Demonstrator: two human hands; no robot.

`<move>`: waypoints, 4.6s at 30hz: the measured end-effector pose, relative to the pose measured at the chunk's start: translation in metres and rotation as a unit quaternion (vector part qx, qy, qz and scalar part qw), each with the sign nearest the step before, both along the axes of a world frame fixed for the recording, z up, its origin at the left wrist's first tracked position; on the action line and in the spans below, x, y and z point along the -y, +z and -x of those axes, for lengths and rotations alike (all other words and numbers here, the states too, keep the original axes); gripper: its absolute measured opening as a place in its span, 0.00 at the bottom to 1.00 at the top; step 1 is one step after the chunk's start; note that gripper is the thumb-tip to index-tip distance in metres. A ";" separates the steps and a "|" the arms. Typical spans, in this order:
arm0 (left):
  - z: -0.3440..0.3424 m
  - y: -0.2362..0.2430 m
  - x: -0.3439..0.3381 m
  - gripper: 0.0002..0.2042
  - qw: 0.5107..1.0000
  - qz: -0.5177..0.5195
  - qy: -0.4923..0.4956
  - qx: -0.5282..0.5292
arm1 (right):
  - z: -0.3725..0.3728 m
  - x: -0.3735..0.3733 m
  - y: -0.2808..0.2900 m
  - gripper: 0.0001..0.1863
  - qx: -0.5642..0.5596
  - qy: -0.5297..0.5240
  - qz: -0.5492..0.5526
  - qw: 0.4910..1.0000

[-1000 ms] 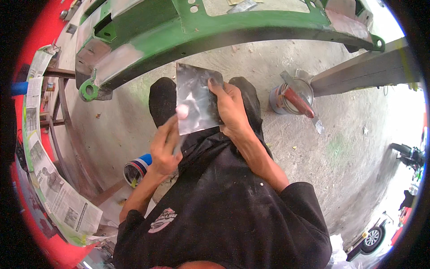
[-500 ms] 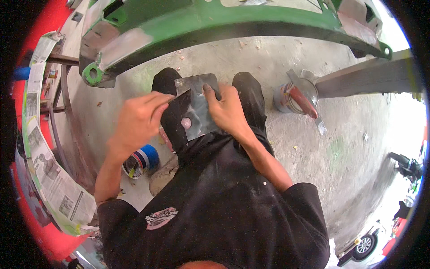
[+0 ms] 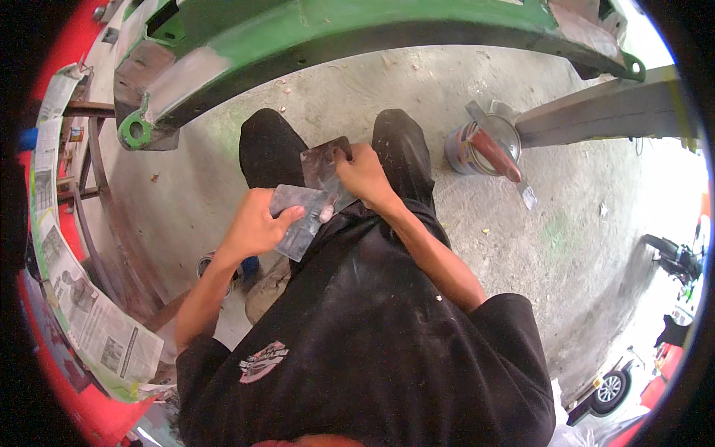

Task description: Preparing car body filler by mixing putty with hardener on a piece of sandpaper.

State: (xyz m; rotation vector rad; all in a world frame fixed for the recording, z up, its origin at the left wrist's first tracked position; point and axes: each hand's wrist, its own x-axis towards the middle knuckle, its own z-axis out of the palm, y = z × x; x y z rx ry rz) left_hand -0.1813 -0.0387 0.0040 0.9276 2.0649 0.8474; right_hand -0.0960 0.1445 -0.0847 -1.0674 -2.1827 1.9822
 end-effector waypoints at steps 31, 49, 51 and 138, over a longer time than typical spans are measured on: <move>0.002 0.015 0.019 0.09 0.845 -0.329 0.399 0.137 | -0.004 -0.018 0.061 0.16 -0.219 -0.191 0.194 0.937; -0.041 0.002 0.010 0.13 0.952 -0.167 0.217 -0.135 | 0.000 -0.021 0.063 0.17 -0.269 -0.227 0.138 0.926; -0.018 0.018 0.024 0.13 0.934 -0.198 0.226 -0.194 | -0.004 -0.022 0.058 0.17 -0.257 -0.205 0.107 0.938; -0.025 0.012 -0.011 0.22 0.926 -0.243 0.032 -0.287 | 0.005 -0.021 0.023 0.14 -0.114 -0.131 0.120 0.978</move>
